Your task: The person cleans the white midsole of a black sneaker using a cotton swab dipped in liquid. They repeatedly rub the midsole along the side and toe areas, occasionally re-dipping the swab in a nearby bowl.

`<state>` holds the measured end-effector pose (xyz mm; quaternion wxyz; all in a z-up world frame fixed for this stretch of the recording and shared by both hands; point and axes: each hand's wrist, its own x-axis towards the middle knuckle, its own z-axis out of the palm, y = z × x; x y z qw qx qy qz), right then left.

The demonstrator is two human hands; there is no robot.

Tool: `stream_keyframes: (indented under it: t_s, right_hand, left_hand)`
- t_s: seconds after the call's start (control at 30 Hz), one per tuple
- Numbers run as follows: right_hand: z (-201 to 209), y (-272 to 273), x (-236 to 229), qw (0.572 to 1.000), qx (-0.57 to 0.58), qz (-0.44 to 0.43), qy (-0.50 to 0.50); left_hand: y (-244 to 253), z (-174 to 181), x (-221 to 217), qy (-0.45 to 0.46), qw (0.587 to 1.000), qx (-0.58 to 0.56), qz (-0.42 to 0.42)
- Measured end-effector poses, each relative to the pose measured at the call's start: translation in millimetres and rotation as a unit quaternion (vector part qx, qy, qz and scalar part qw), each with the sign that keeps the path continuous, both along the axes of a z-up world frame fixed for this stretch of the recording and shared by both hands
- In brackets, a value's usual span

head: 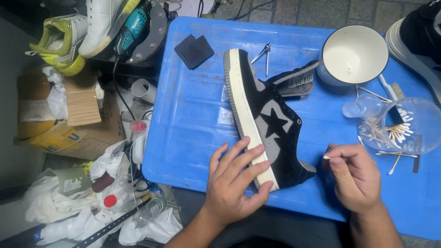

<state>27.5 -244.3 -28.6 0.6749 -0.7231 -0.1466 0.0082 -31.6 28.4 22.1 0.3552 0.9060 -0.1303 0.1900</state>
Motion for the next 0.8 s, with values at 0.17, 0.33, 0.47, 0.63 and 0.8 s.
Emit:
stream_keyframes:
  t_s: [0.17,0.33,0.47,0.63,0.8]
  right_hand:
    - [1.5,3.9,1.1,0.993,-0.118,0.009,0.029]
    - [1.7,5.9,6.1,0.996,-0.04,0.075,-0.005]
    - [2.5,5.5,8.2,0.996,-0.012,0.09,-0.007]
    - [24.2,18.9,15.0,0.989,-0.059,0.114,-0.072]
    - [27.9,23.8,18.7,0.981,-0.079,0.16,-0.081]
  left_hand:
    - [7.1,17.1,22.5,0.035,0.999,-0.012,-0.015]
    - [-2.1,16.8,17.7,0.001,1.0,0.009,-0.009]
    - [-16.0,5.8,0.1,-0.034,0.999,-0.012,-0.002]
    - [-15.7,0.2,-8.7,-0.089,0.993,-0.019,-0.075]
    - [6.4,5.7,15.8,-0.104,0.994,-0.02,-0.004]
